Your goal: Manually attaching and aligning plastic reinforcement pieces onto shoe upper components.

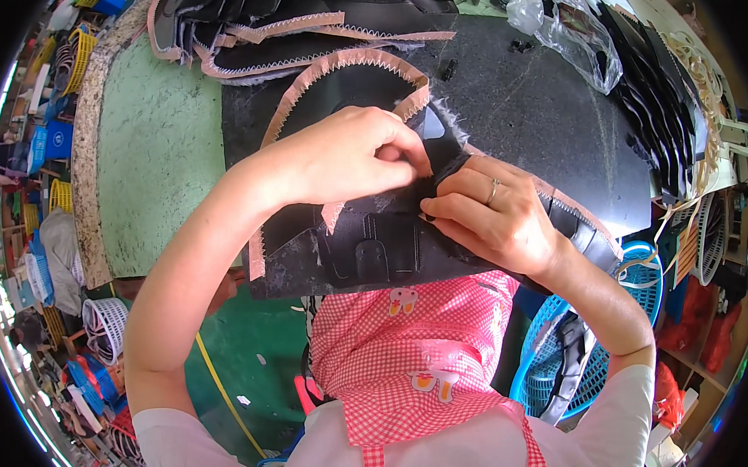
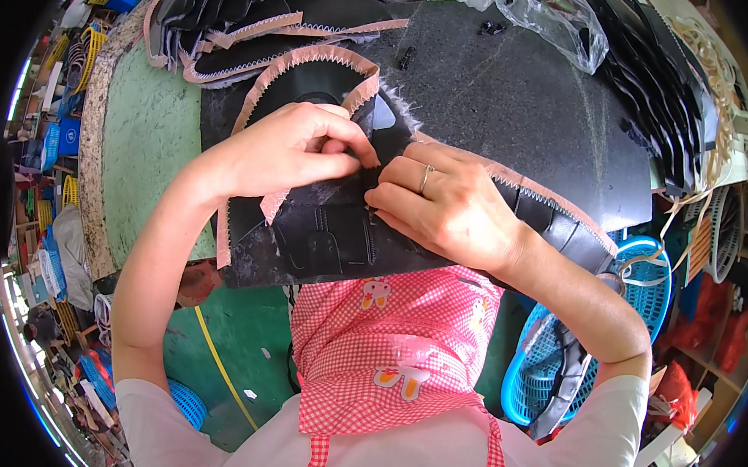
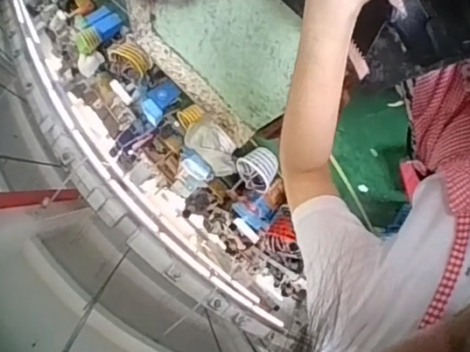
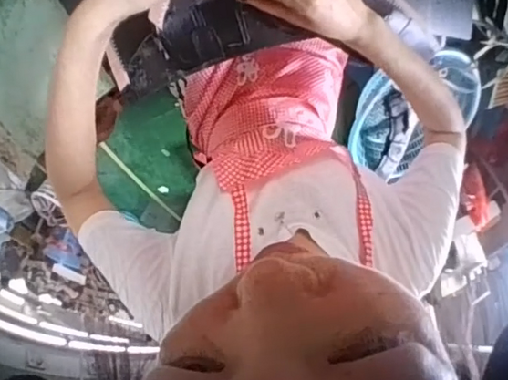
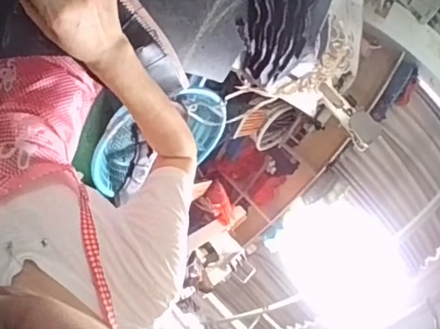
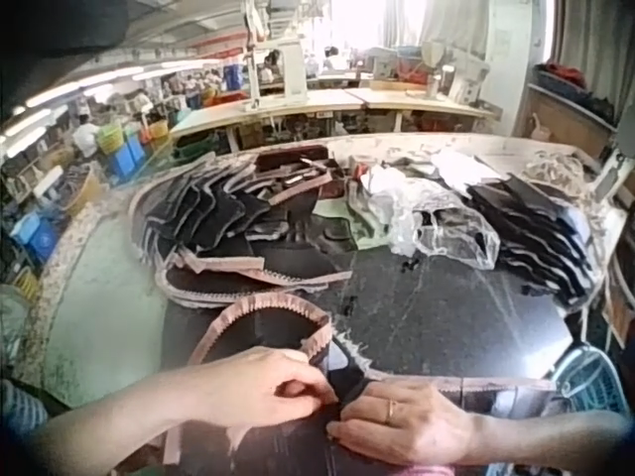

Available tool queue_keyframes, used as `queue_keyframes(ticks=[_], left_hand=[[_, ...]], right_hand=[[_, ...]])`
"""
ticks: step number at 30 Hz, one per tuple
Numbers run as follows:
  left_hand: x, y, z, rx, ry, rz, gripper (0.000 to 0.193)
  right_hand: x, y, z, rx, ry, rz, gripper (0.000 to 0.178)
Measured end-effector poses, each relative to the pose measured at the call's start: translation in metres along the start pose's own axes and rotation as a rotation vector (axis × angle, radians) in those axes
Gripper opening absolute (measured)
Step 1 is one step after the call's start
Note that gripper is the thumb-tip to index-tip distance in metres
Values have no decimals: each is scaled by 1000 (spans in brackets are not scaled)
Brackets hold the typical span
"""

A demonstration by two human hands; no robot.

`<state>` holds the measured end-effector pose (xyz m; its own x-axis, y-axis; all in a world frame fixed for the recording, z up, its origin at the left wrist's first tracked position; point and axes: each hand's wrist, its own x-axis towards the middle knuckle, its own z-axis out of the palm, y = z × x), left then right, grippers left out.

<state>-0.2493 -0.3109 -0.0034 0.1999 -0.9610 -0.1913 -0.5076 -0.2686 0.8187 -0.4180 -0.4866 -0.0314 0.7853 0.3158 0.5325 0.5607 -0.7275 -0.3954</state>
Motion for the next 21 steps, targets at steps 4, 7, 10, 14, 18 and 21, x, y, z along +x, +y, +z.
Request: queue_keyframes(ticks=[4,7,10,14,18,21], left_hand=[[2,19,0,125,-38,-117,19],[3,5,10,106,105,-108,16],[15,-2,8,189,304,-79,15],[20,-10,4,176,304,-112,15],[24,3,11,181,295,-119,14],[18,-3,13,163,325,-74,14]], right_hand=[[-1,1,-1,28,-3,41,19],[6,5,-4,66,-13,91,17],[23,27,-4,69,5,114,16],[7,-7,-7,120,-146,-23,19],[-17,-24,-40,71,-142,192,28],[-18,-26,-60,-206,-64,498,59]])
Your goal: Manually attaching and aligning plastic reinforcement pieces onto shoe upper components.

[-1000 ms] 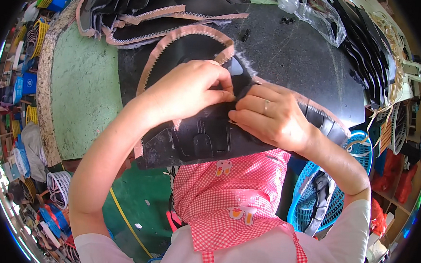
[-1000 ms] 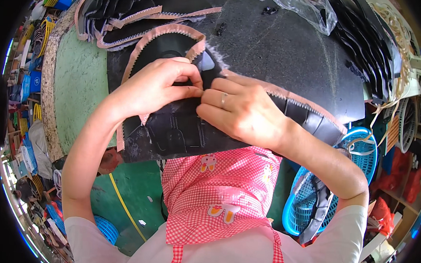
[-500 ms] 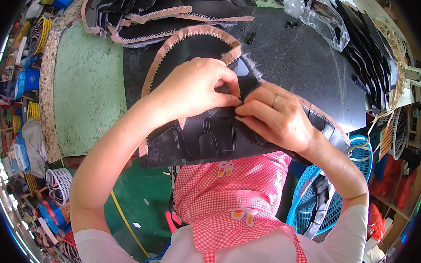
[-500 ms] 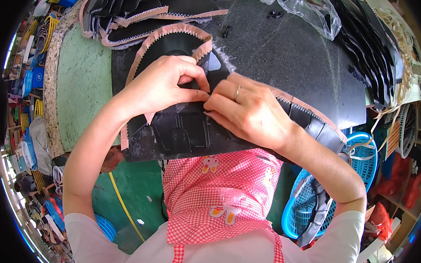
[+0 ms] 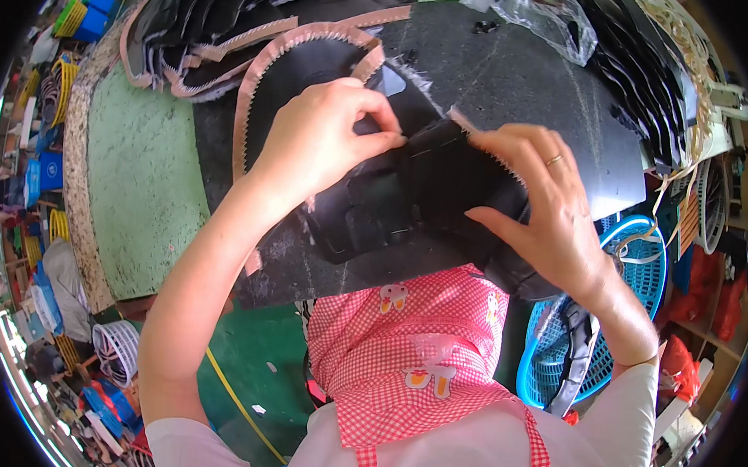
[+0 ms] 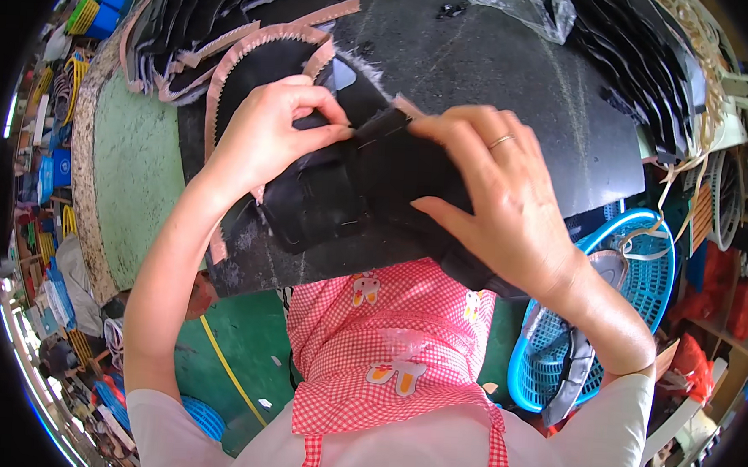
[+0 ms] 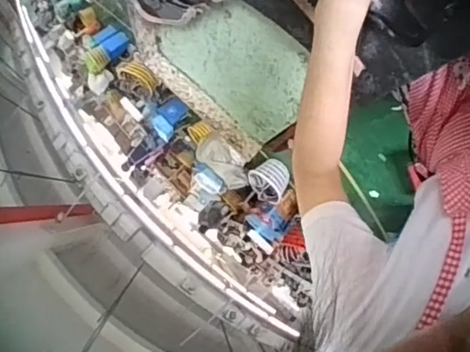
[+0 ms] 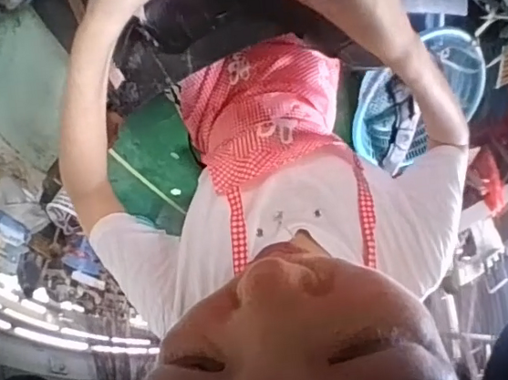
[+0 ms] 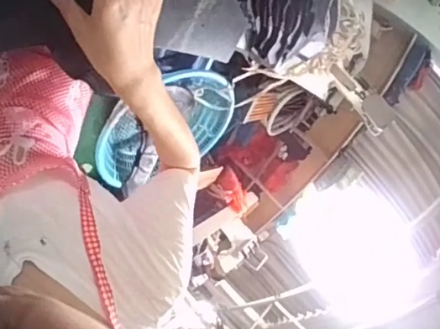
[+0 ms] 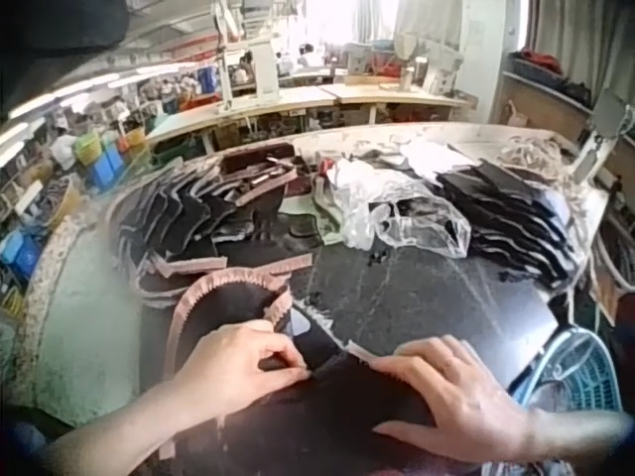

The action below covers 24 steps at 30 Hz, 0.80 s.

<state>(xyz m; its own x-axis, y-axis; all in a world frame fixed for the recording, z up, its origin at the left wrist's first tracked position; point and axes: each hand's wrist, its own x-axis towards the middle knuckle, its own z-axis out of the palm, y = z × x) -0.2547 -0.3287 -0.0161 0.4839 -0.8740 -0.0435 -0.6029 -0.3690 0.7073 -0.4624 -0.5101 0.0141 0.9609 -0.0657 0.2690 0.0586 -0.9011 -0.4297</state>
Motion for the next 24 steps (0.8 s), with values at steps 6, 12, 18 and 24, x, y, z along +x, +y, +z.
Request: queue_keyframes(ticks=[6,12,18,24], left_hand=[[0,13,-1,19,-27,-71,14],[-1,11,0,48,14,-77,13],[-3,14,0,75,41,-60,11],[-6,15,0,84,40,-82,10]], right_hand=[[-17,12,6,31,-94,197,65],[-18,18,9,110,-83,205,62],[-19,19,14,95,-53,196,62],[-22,20,17,107,-26,185,62]])
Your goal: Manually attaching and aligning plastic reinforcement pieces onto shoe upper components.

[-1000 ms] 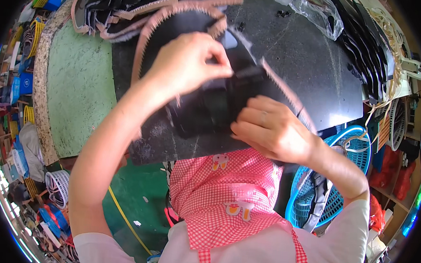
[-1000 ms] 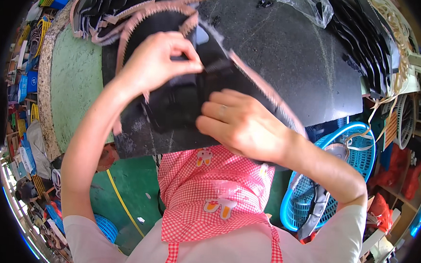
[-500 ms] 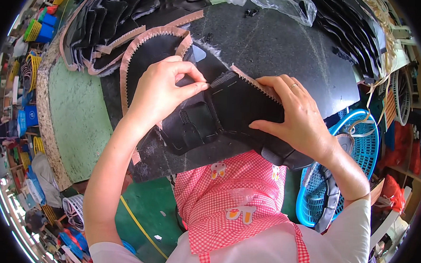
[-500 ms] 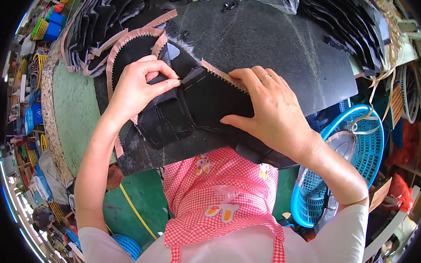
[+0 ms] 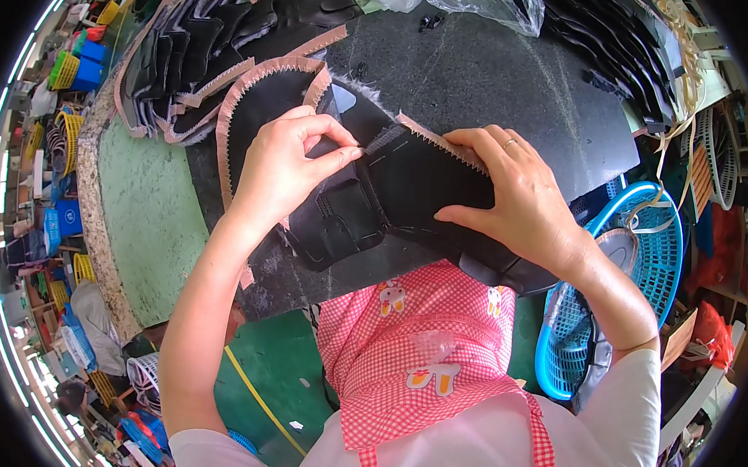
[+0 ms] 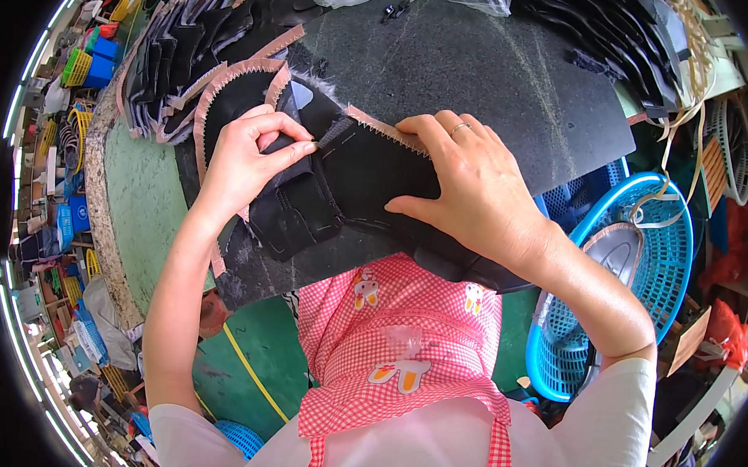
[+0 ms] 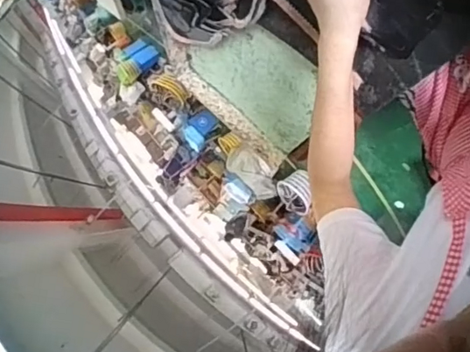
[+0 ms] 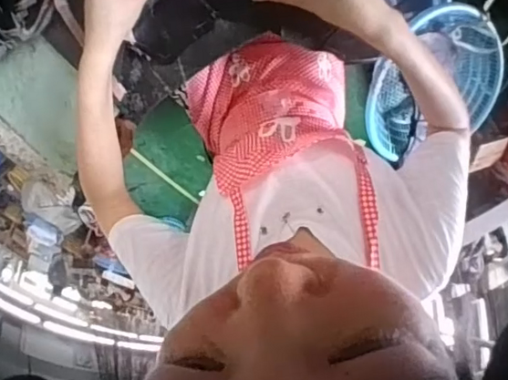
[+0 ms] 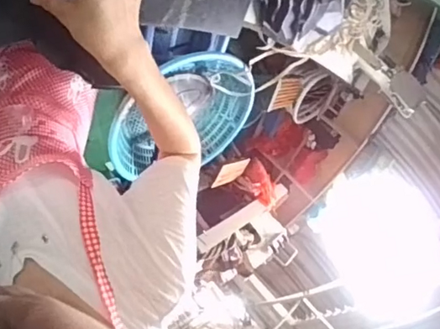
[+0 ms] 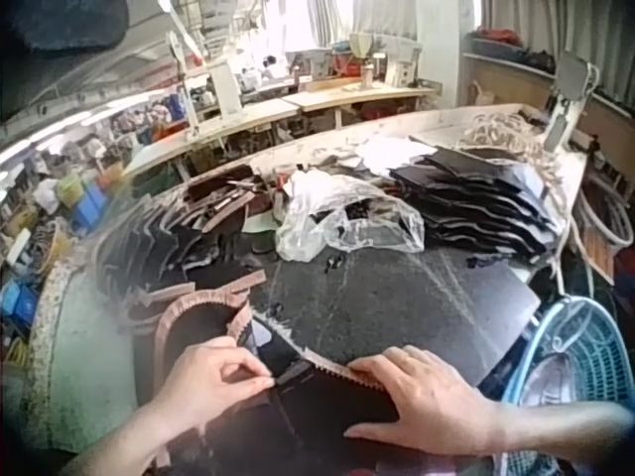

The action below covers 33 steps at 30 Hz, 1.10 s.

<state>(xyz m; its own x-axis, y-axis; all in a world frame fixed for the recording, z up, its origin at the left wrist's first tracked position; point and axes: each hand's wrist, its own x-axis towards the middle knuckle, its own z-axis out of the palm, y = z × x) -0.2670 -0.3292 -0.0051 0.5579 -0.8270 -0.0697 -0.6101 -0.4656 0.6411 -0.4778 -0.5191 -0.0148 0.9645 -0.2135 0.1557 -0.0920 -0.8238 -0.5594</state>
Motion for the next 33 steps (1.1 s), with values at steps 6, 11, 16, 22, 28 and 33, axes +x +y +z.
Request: queue_keyframes(ticks=[6,11,16,22,28,33], left_hand=[[0,-1,4,-56,32,89,13],[-6,40,11,-449,-128,185,7],[17,65,-4,-272,-10,314,36],[76,-88,-80,105,225,291,42],[82,-164,-106,382,221,119,61],[74,-154,-96,299,175,3,57]], right_hand=[[-5,-3,-5,26,5,38,62],[-44,29,-62,501,-370,278,36],[-201,101,-137,487,-446,791,36],[-423,162,-106,960,12,1615,26],[-470,197,-74,597,-26,1695,56],[-435,245,-50,327,132,1521,93]])
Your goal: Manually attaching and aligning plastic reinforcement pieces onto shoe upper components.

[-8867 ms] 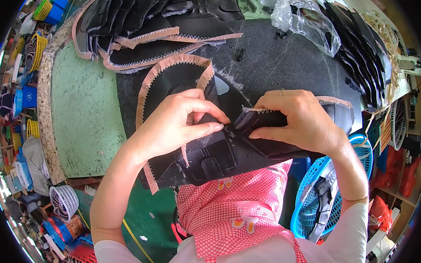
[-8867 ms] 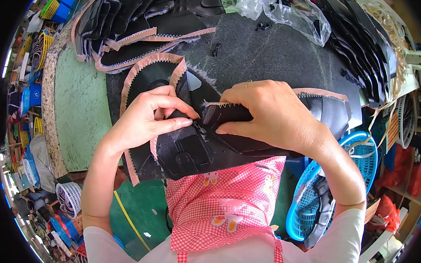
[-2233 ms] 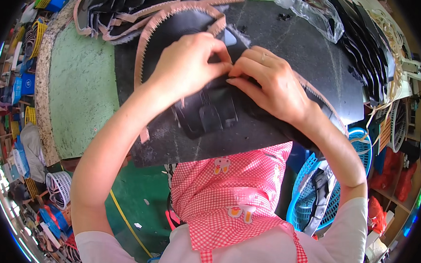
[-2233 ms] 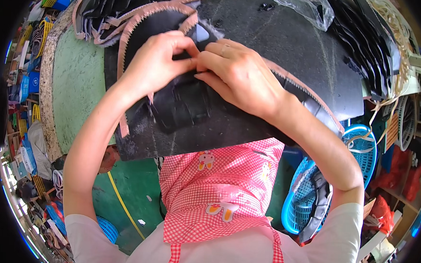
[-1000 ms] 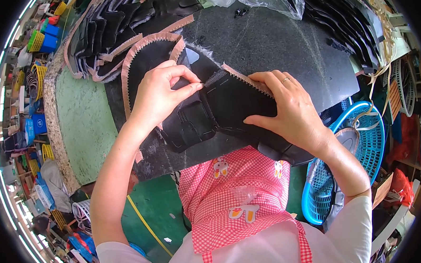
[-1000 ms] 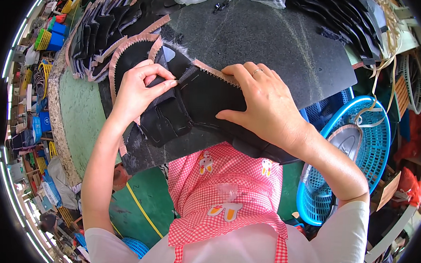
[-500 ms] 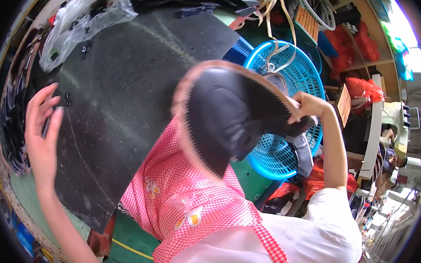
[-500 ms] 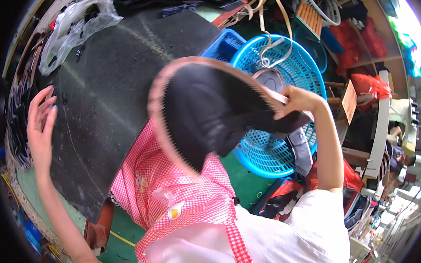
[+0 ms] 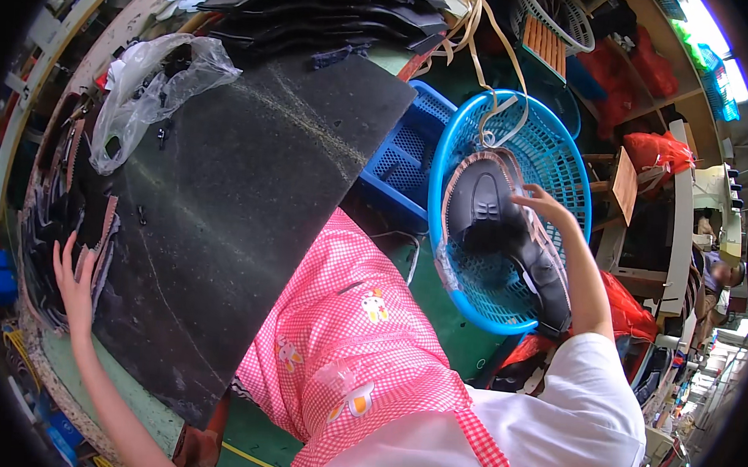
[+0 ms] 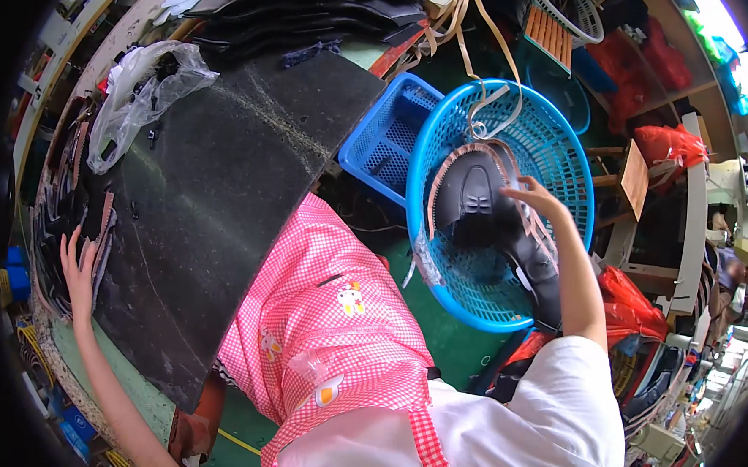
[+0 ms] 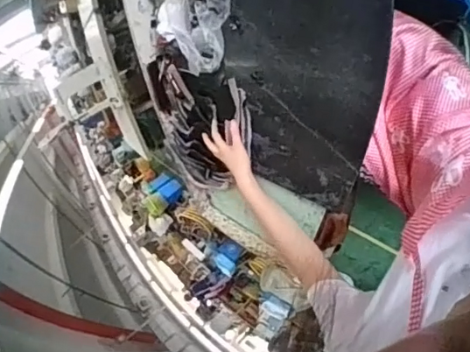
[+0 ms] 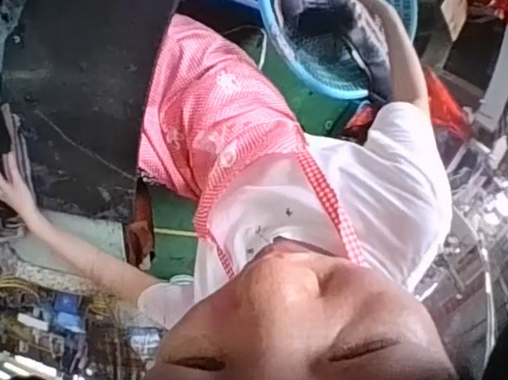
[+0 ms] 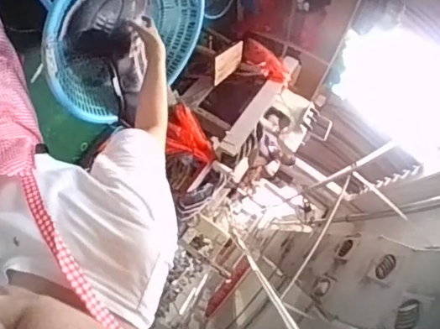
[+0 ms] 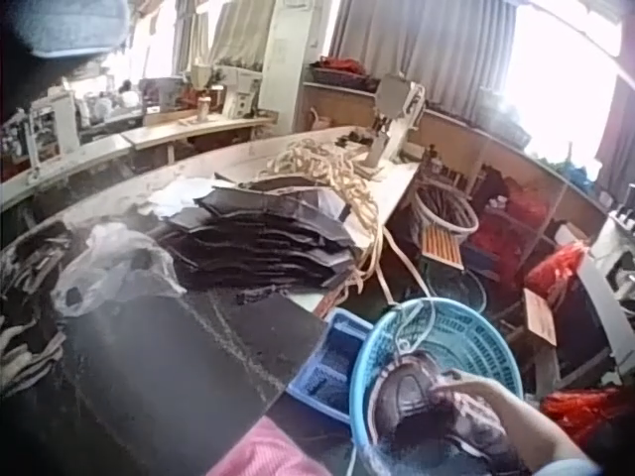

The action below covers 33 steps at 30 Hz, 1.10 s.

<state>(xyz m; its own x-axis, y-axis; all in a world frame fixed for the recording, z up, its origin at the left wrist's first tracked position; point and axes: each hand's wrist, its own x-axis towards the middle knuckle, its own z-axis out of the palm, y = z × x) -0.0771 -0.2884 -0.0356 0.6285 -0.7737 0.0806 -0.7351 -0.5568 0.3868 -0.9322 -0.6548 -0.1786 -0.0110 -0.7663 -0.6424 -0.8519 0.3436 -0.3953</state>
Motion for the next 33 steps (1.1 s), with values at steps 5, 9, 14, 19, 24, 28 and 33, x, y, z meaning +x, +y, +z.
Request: queue_keyframes(ticks=[5,9,14,19,24,28,33], left_hand=[[-20,-2,3,337,248,82,50],[-85,215,9,-237,24,510,26],[-171,330,117,-613,-737,568,54],[-165,335,131,-492,-810,697,49],[-116,303,58,-568,-634,623,20],[-74,226,-8,-306,-96,443,28],[-24,95,-37,52,208,258,59]], right_hand=[[34,-84,89,-283,336,-339,98],[46,-141,108,-538,354,-245,95],[59,-215,137,-510,448,-341,88],[92,-248,143,-482,483,-476,78],[124,-229,121,-413,424,-799,71],[57,-225,84,-444,389,-817,40],[-96,-321,41,-82,-511,-483,36]])
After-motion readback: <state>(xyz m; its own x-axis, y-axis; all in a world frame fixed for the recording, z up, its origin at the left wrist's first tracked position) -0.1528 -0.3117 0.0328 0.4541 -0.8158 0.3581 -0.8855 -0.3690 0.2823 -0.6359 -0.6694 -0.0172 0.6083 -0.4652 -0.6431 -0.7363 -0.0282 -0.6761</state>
